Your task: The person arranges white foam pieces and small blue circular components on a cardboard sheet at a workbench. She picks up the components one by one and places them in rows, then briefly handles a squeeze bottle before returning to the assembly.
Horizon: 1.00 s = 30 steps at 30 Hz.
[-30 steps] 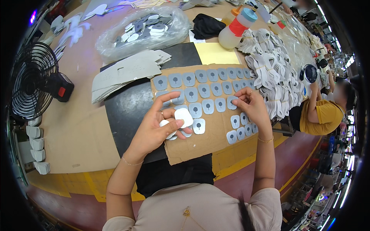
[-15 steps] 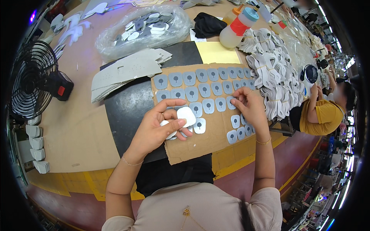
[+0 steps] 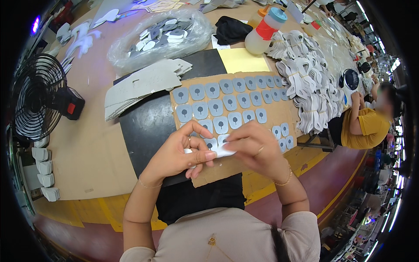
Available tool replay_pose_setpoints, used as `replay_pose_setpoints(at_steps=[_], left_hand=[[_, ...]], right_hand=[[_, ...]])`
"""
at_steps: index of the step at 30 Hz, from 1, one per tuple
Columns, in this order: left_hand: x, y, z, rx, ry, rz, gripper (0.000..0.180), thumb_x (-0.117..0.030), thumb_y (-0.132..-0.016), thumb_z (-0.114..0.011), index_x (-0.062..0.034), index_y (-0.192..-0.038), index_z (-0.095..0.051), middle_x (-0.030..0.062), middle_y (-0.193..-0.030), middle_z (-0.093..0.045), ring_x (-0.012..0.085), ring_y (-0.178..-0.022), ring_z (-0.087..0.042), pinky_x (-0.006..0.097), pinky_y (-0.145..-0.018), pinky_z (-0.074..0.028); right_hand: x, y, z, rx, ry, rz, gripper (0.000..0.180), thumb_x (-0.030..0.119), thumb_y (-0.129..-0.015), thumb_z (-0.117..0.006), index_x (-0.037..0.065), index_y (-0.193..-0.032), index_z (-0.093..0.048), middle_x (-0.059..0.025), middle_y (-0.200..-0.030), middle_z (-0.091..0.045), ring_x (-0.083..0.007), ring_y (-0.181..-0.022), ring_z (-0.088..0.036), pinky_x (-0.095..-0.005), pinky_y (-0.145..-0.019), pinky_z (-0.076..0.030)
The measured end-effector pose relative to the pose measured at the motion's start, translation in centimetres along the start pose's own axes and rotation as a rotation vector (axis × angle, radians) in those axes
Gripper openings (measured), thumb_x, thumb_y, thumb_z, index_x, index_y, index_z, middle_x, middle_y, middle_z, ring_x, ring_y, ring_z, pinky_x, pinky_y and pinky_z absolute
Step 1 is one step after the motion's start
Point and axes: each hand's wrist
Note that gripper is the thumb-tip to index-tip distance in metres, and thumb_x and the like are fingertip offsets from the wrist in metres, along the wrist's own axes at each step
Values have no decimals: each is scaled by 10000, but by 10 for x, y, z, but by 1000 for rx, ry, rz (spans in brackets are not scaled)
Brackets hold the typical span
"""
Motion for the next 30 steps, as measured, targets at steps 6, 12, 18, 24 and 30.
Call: replay_pose_setpoints(at_steps=[6, 12, 18, 24, 30], left_hand=[[5, 1, -11, -68, -35, -169, 382, -2, -860, -624, -19, -1178, -413, 70, -822, -535, 98, -448, -550, 212, -348, -398], [3, 5, -6, -109, -76, -159, 420, 25, -820, -519, -3, -1216, -379, 66, -820, -511, 107, -414, -541, 202, -305, -375], [8, 0, -1, -134, -46, -209, 432, -40, -831, -534, 7, -1228, -371, 67, -803, -508, 131, -362, -526, 206, -272, -365], [8, 0, -2, -141, -19, -220, 456, -46, -833, -530, 6, -1250, -354, 71, -814, -509, 132, -362, -524, 209, -272, -367], [9, -1, -4, -122, -40, -237, 486, -196, -879, -501, 8, -1287, -334, 107, -859, -538, 147, -393, -555, 207, -282, -381]], right_hand=[[-61, 34, 45, -322, -243, -867, 130, 78, -859, -704, -21, -934, -667, -21, -782, -665, -66, -676, -573, -220, -620, -467], [-102, 54, 59, -189, -126, -1004, 205, 111, -864, -717, -11, -1012, -647, 19, -782, -632, -38, -704, -546, -191, -656, -447], [-110, 55, 54, -169, -178, -943, 266, 103, -834, -738, -15, -1052, -641, 9, -740, -626, -47, -661, -525, -204, -623, -433], [-107, 51, 52, -136, -91, -953, 312, 103, -818, -751, -7, -1081, -625, 8, -727, -620, -47, -649, -528, -207, -608, -434], [-99, 48, 47, -104, 193, -930, 305, 96, -776, -768, 32, -1037, -625, -17, -699, -588, -115, -650, -542, -253, -597, -445]])
Point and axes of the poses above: each hand's wrist, its own y-axis away from the middle knuckle, its own z-axis out of the back of the hand, x = y × z
